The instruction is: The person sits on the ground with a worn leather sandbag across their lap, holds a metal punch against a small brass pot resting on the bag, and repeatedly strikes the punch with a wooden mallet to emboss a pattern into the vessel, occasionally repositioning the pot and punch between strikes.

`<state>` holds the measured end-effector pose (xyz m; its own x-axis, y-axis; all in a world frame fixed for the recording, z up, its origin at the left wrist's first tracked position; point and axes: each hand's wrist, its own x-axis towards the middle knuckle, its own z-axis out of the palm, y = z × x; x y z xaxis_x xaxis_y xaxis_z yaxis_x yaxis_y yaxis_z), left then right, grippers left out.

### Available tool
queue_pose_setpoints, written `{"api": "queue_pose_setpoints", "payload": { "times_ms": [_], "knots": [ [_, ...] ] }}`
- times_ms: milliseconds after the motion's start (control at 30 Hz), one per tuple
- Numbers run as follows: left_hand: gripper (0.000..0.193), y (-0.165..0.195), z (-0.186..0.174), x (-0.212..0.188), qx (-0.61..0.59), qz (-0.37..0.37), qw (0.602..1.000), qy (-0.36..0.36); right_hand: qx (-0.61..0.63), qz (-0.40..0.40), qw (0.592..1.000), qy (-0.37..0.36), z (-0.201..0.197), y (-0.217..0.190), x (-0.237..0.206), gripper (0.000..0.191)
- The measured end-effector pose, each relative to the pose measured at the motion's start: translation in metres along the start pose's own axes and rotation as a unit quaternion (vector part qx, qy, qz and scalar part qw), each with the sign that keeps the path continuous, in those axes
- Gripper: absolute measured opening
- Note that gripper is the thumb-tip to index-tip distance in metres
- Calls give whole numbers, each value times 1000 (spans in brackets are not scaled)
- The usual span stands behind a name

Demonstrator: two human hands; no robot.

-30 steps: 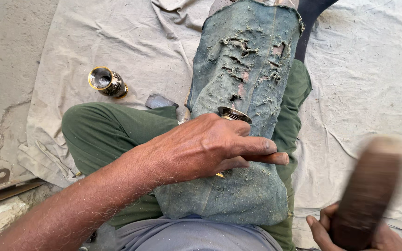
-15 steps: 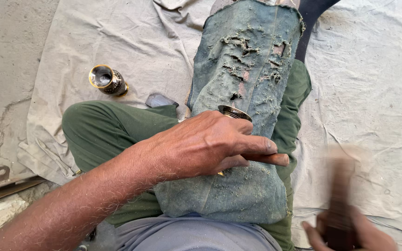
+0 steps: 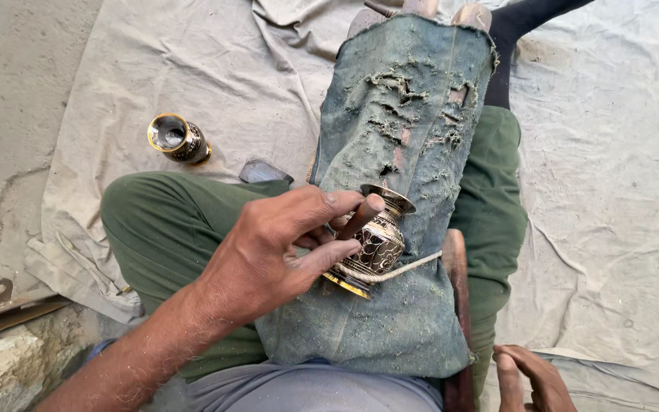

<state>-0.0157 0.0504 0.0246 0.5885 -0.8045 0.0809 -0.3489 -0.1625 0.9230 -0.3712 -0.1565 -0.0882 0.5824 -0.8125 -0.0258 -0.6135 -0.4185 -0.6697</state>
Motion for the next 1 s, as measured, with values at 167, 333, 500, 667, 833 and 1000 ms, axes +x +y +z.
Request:
{"api": "queue_pose_setpoints", "payload": {
  "times_ms": [167, 333, 500, 667, 833, 1000],
  "knots": [
    [51, -7, 10, -8, 24, -82, 996, 18, 77, -196, 974, -80, 29, -93, 37, 25],
    [49, -9, 20, -10, 38, -82, 995, 43, 76, -52, 962, -258, 58, -143, 70, 21],
    [51, -22, 25, -3, 1, -154, 987, 51, 152, -114, 960, -206, 54, -141, 64, 21],
    [50, -51, 32, 4, -158, -199, 966, 50, 308, -19, 927, -212, 61, -130, 62, 19],
    [48, -71, 41, 1, -295, -250, 921, 34, 230, -42, 955, -181, 70, -128, 42, 21],
    [41, -74, 35, 7, -340, -218, 914, 19, 311, -104, 939, -103, 52, -102, 37, 18]
  ]
}}
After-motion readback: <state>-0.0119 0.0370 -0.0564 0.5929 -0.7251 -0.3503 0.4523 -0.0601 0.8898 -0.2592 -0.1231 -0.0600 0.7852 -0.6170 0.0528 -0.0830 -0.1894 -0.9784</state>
